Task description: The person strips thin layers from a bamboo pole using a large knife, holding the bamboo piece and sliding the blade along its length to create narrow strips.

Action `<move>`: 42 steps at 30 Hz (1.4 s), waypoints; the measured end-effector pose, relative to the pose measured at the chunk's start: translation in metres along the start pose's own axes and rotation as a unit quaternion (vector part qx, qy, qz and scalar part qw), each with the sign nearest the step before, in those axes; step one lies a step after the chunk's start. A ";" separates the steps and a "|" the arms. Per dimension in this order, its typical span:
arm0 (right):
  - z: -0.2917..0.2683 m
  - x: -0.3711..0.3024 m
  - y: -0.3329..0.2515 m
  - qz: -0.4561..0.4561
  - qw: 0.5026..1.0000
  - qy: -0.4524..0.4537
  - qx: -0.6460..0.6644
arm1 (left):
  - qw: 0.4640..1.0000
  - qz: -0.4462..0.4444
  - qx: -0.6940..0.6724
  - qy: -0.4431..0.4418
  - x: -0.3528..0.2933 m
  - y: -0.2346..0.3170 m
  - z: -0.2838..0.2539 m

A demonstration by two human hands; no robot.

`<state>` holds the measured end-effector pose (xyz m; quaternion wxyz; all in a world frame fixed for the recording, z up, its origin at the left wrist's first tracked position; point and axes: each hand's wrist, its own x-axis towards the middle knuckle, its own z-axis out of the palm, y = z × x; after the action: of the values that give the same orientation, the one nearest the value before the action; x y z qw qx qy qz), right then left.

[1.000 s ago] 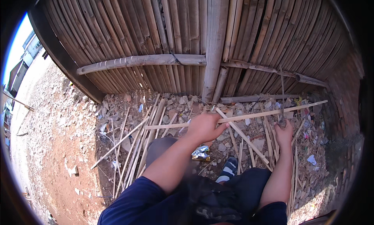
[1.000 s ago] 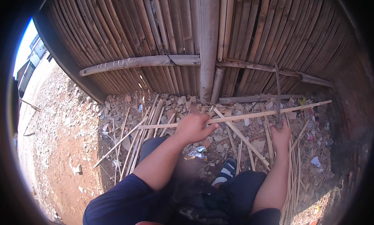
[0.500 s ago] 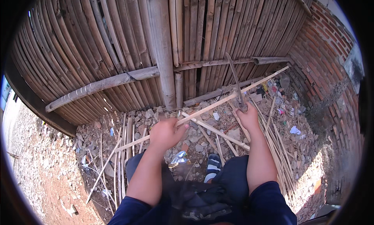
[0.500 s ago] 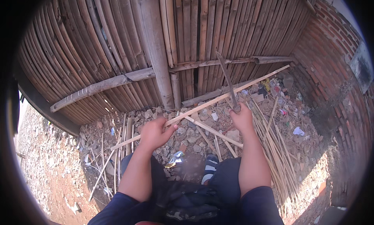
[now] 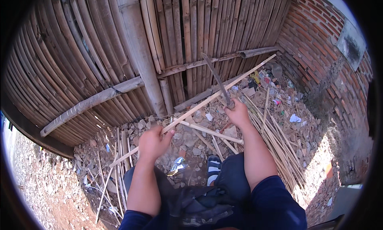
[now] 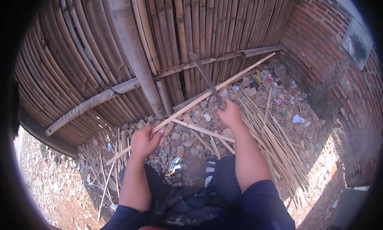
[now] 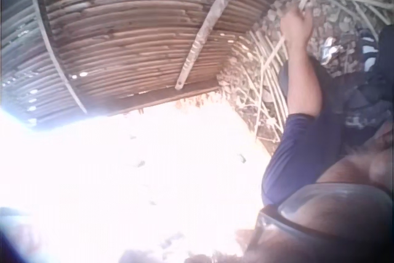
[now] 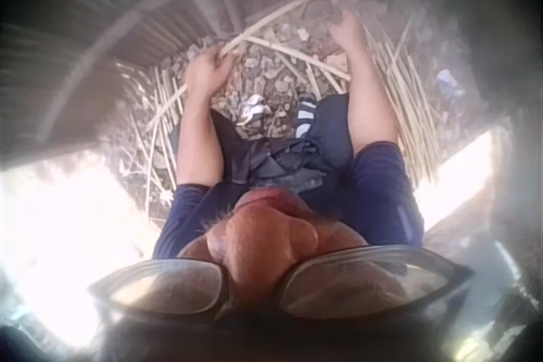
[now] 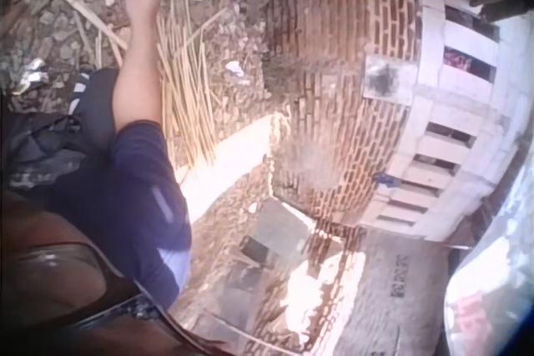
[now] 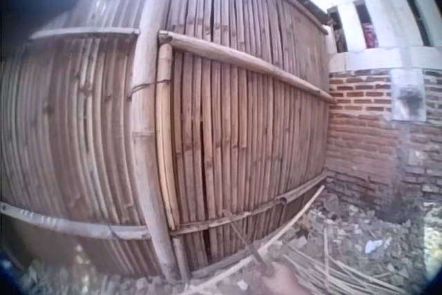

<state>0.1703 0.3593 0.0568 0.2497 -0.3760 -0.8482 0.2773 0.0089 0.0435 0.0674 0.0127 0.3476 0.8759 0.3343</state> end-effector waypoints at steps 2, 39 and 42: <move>0.001 0.005 0.014 0.001 1.000 0.018 0.005 | 1.000 0.001 0.003 -0.006 0.002 0.002 0.001; 0.010 -0.012 -0.021 -0.055 0.995 -0.078 -0.019 | 1.000 -0.015 -0.005 -0.014 0.000 0.001 0.010; 0.005 -0.002 0.003 0.000 1.000 0.001 -0.010 | 1.000 -0.022 0.003 -0.017 0.001 0.001 0.009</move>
<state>0.1698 0.3582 0.0514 0.2473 -0.3787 -0.8505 0.2684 0.0106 0.0500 0.0611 0.0342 0.3342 0.8839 0.3254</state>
